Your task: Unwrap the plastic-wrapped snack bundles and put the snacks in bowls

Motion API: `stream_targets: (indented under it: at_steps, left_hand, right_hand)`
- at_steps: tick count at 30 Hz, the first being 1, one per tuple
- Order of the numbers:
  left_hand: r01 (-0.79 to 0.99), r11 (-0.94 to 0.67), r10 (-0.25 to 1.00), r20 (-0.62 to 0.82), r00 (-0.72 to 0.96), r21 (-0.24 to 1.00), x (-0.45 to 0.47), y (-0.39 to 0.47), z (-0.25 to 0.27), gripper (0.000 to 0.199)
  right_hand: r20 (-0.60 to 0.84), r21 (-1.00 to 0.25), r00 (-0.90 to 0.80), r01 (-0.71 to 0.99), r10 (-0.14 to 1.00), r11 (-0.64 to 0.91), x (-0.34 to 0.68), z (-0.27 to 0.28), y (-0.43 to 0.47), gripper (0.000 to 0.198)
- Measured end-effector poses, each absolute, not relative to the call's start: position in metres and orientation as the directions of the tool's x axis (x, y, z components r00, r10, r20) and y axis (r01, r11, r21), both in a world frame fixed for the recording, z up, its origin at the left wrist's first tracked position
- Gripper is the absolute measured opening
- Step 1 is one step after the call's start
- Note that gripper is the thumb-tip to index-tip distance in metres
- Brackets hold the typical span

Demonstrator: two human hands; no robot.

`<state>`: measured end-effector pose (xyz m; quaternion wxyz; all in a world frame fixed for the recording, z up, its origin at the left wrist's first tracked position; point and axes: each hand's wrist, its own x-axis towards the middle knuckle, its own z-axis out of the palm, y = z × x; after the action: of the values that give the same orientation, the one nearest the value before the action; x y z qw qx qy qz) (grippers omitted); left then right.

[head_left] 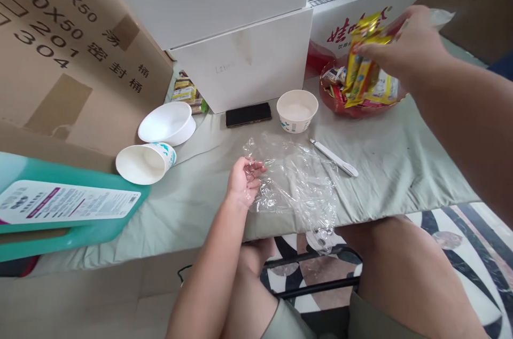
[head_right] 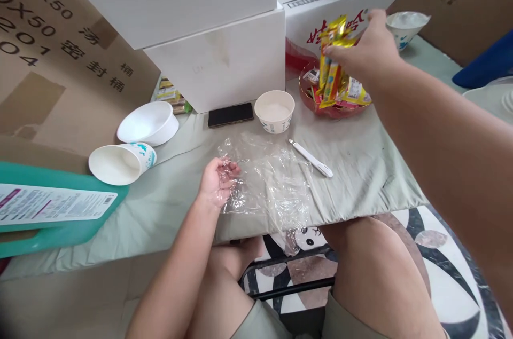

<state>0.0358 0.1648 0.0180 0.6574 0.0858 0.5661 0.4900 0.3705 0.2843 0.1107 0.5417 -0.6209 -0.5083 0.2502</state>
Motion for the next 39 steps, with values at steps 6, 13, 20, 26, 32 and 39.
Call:
stream_targets:
  at_steps: [6, 13, 20, 26, 32, 39]
  left_hand:
    - [-0.533, 0.511, 0.744, -0.658, -0.120, 0.675, 0.038, 0.165, 0.020, 0.013]
    - [-0.290, 0.481, 0.836, -0.532, -0.132, 0.827, 0.035, 0.161, 0.017, 0.013]
    - [0.180, 0.301, 0.932, -0.249, -0.262, 0.937, 0.011, 0.165, 0.010, 0.019]
    - [0.295, 0.271, 0.893, -0.124, -0.433, 0.916, -0.018, 0.173, 0.005, 0.011]
    - [0.138, 0.254, 0.816, -0.135, -0.562, 0.957, -0.033, 0.177, 0.006, 0.014]
    - [0.032, 0.263, 0.815, -0.204, -0.542, 0.964, -0.032, 0.177, 0.008, 0.016]
  right_hand:
    - [0.505, -0.716, 0.298, 0.669, 0.810, 0.200, 0.318, 0.080, 0.213, 0.025]
    - [0.281, -0.639, -0.096, 0.724, 0.955, 0.260, 0.248, -0.012, 0.126, 0.027]
    - [0.259, -0.470, -0.223, 0.821, 0.940, 0.325, 0.249, -0.023, 0.138, 0.040]
    - [0.293, -0.377, -0.221, 0.868, 0.930, 0.325, 0.252, -0.032, 0.143, 0.035]
    - [0.323, -0.322, -0.216, 0.890, 0.922, 0.321, 0.265, -0.041, 0.152, 0.036]
    - [0.268, -0.545, -0.023, 0.821, 0.963, 0.171, 0.275, -0.030, 0.159, 0.019]
